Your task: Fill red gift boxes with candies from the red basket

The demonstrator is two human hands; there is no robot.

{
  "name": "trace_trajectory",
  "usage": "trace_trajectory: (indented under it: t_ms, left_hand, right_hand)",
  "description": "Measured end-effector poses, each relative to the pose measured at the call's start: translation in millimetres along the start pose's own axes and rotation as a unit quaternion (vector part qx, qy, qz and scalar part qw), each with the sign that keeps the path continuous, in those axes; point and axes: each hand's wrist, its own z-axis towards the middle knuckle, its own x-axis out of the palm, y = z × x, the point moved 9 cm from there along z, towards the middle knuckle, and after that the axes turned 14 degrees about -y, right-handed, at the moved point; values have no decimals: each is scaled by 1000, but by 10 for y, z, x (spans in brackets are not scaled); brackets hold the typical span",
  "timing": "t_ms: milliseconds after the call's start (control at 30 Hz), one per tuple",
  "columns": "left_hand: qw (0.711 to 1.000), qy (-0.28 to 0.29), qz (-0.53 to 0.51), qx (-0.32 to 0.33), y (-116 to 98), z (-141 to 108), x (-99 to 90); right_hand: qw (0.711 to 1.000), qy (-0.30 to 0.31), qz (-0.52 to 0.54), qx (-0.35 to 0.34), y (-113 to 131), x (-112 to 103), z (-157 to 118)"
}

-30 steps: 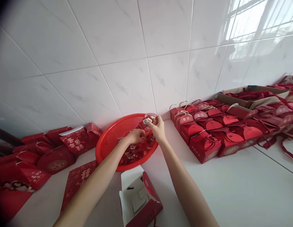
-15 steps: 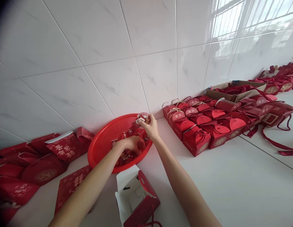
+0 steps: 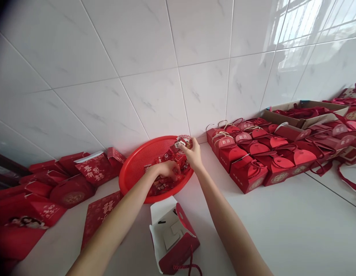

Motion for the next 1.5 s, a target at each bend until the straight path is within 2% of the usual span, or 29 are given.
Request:
trace_trajectory:
  t_ms: [233,467,600,667,767,967,1200,1333,1500]
  left_hand:
    - [998,-53,-33,-8,2,-53,-163]
    - [989,-134,-54,-14,-42,-112,-400]
    - [980,-188,-40,-44,62,-118,-506]
    - [978,-196,-27,-66,134,-117,-522]
    - [983,-163,-8,-88,197,-118,-481]
    - [995,-13,13,-103,172,-206,-238]
    - [987,62,44,-144,166,-268,-78]
    - [985,65,51,-149,163,-271,-57]
    - [992,-13,37,-117,158,-264,-208]
  right_hand:
    - [1000,-2,-5,4,8,-4,-3]
    - [1000,3,1,9,35,-5,-17]
    - [1000,1,-2,4,42,-14,-18]
    - [1000,-1,-5,4,40,-18,-17]
    - [1000,-3,-4,12,25,-18,-13]
    - [1000,-4,-10,12,11,-13,-7]
    - [1000,-1,-8,10,-17,-17,7]
    - [1000,0,-25,6,-3,-21,-1]
    - [1000,3,-22,10,23,-10,-15]
